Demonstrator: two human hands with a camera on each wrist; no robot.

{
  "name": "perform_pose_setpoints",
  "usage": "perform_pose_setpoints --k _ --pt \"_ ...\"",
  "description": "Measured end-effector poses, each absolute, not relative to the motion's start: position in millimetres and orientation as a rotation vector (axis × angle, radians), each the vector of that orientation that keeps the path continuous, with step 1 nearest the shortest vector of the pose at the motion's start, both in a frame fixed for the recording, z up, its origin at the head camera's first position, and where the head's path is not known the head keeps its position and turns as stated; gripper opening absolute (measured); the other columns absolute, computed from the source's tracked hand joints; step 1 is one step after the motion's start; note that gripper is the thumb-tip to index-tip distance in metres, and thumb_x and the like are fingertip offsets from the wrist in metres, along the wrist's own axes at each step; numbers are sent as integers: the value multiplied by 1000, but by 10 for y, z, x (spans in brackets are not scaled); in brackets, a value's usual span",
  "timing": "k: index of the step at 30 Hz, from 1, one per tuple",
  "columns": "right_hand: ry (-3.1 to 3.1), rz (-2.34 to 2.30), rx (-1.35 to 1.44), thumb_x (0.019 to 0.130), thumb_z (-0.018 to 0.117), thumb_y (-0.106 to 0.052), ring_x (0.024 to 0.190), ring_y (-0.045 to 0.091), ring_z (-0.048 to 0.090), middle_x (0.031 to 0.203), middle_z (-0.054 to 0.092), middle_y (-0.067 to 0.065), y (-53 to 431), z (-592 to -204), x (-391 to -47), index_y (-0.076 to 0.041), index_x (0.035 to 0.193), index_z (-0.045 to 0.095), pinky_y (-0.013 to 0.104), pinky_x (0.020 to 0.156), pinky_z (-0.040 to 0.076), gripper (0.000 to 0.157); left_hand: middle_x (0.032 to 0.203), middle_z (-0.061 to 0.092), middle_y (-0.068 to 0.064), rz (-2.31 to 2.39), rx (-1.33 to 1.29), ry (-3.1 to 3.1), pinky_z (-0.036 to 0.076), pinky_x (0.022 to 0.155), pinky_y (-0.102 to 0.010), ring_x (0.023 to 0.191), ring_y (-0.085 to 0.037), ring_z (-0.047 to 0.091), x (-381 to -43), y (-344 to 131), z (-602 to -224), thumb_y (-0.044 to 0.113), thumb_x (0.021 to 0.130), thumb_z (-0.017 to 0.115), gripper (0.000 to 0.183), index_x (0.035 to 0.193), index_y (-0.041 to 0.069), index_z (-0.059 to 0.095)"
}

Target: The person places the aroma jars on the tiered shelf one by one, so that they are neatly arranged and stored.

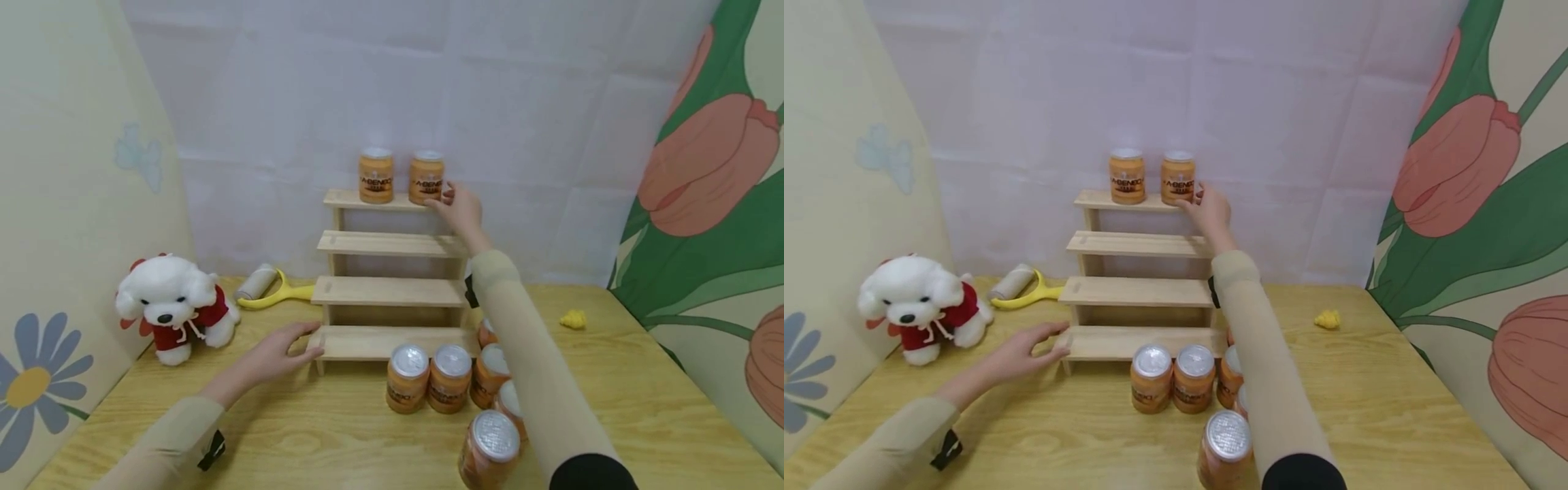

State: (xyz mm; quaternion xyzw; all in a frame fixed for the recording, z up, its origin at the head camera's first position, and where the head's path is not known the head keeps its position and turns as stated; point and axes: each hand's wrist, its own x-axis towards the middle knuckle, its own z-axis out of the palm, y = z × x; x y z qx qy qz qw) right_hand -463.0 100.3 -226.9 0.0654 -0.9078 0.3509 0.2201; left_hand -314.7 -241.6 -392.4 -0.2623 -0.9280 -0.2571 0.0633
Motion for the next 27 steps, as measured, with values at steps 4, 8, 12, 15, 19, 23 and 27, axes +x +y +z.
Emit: perform_pose_setpoints --k 4,8,12,15,19,23,27 --pt "-2527 943 185 85 67 -42 110 22 61 124 62 12 1008 -2280 -4634 -8 142 40 34 97 47 72 132 53 -23 -785 -799 -2808 43 98 -54 119 -41 51 -3159 -2404 -3938 39 92 59 61 133 -4 49" --pt "-2486 1052 222 85 69 -37 111 25 60 125 60 16 1034 -2295 -4611 -4 140 43 33 96 49 69 132 52 -23 -802 -797 -2811 44 97 -54 119 -41 51 -3171 -2399 -3957 40 92 58 61 133 -4 48" --pt "-2439 1153 309 87 68 -30 111 27 61 124 60 18 1055 -2311 -4583 0 134 49 32 95 50 59 133 51 -24 -818 -788 -2814 43 98 -54 120 -42 50 -3186 -2422 -3953 40 92 58 62 134 -4 47" --pt "-2424 1154 360 88 67 -26 109 26 61 123 62 16 1063 -2321 -4566 0 128 55 31 94 50 49 133 51 -24 -814 -780 -2811 43 98 -54 119 -43 50 -3215 -2438 -3938 39 92 59 61 134 -4 47" --pt "-2452 1094 411 88 66 -23 108 27 61 123 62 16 1085 -2308 -4515 0 125 57 33 96 49 44 133 51 -25 -798 -776 -2807 44 97 -54 117 -43 52 -3254 -2449 -3908 37 92 59 60 134 -4 47" --pt "-2521 1133 470 89 66 -23 114 29 58 128 58 18 1142 -2297 -4404 2 127 55 35 100 46 47 132 52 -25 -784 -774 -2801 45 96 -54 116 -43 52 -3266 -2468 -3888 36 92 59 60 133 -5 47" --pt "-2583 1181 500 90 65 -23 116 32 56 128 57 20 1241 -2338 -4270 2 128 54 38 101 46 47 131 52 -26 -776 -784 -2789 45 95 -54 116 -43 52 -3279 -2481 -3884 35 92 60 59 132 -6 48"
